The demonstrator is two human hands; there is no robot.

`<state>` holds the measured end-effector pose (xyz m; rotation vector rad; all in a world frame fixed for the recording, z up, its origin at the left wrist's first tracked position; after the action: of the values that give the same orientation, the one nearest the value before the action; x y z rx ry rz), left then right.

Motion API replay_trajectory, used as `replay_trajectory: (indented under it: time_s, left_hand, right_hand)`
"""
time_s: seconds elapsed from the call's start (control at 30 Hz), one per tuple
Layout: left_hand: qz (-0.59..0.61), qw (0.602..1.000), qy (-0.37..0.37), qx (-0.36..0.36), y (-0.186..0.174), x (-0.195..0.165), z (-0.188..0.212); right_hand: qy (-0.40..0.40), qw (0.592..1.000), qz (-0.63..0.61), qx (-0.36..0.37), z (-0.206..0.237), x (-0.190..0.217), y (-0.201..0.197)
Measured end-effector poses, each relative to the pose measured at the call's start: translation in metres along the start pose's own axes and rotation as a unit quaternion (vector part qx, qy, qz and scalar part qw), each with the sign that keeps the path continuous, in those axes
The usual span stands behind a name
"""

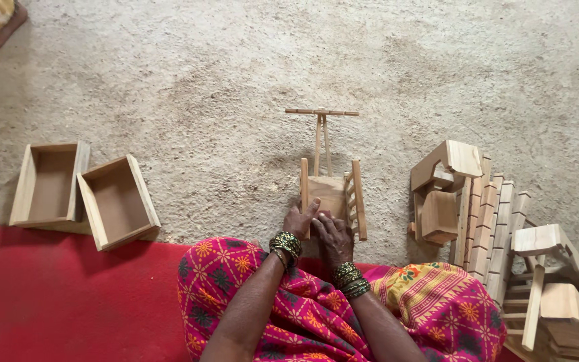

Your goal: The person sands small wooden furniture pieces, including a rocking chair and a rectangular box, using a sanding block. They smooth the surfaces of each item and place them aside after finishing.

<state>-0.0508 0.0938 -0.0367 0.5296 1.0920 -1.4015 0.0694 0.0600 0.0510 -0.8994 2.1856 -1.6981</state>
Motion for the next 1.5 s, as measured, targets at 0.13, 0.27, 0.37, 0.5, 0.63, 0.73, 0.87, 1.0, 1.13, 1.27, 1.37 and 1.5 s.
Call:
replay_trajectory:
  time_s: [0.13, 0.27, 0.37, 0.5, 0.63, 0.73, 0.87, 1.0, 1.13, 1.27, 1.37, 1.5]
  left_hand:
    - [0.032, 0.999, -0.009, 0.012, 0.000, -0.004, 0.006]
    - [0.098, 0.993, -0.049, 0.044, 0.002, -0.005, 0.014]
    - [0.089, 0.995, -0.035, 0.038, 0.001, -0.004, 0.011]
    - [0.011, 1.000, -0.002, 0.002, 0.000, 0.003, 0.002]
    - [0.027, 0.999, 0.015, 0.005, 0.001, 0.003, 0.000]
    - [0.048, 0.998, 0.036, 0.001, 0.000, -0.002, 0.002]
    - [0.069, 0.997, 0.029, 0.010, 0.001, -0.001, 0.003]
    - [0.063, 0.996, 0.060, -0.009, 0.000, -0.003, 0.001]
    - [0.058, 0.997, 0.040, 0.003, 0.003, 0.004, -0.001]
    - [0.051, 0.998, 0.041, -0.010, 0.002, 0.007, -0.003]
    - [0.057, 0.997, 0.049, -0.011, 0.003, 0.008, -0.004]
    - [0.034, 0.999, 0.020, 0.002, 0.007, 0.015, -0.005]
  right_hand:
    - [0.006, 1.000, -0.010, -0.012, 0.000, -0.003, -0.003]
    - [0.031, 0.999, -0.018, 0.003, 0.006, -0.007, -0.001]
    - [0.080, 0.995, -0.031, 0.045, 0.016, -0.016, 0.005]
    - [0.078, 0.995, -0.047, -0.030, 0.025, -0.015, -0.017]
    - [0.120, 0.986, -0.103, -0.057, 0.028, -0.022, -0.030]
    - [0.104, 0.982, -0.137, -0.080, 0.033, -0.017, -0.040]
    - [0.160, 0.978, -0.099, -0.093, 0.028, -0.041, -0.054]
    - [0.075, 0.972, 0.036, -0.218, 0.021, -0.058, -0.100]
    - [0.268, 0.939, 0.050, 0.208, 0.024, -0.097, -0.016]
    - [0.135, 0.986, 0.094, 0.038, 0.006, -0.069, -0.019]
    - [0.207, 0.961, 0.057, 0.177, -0.015, -0.100, 0.007]
    - [0.230, 0.949, 0.028, 0.213, -0.059, -0.113, 0.010]
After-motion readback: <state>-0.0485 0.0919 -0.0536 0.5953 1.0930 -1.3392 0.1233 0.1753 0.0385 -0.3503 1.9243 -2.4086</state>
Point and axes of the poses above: each hand's wrist, its own z-axis away from the middle knuckle, its own y-axis out of the palm, x = y × z, the point moved 9 cm from there along -z, towards the middle knuckle, and after that the axes turned 2 degrees about x, right-handed, at the moved point
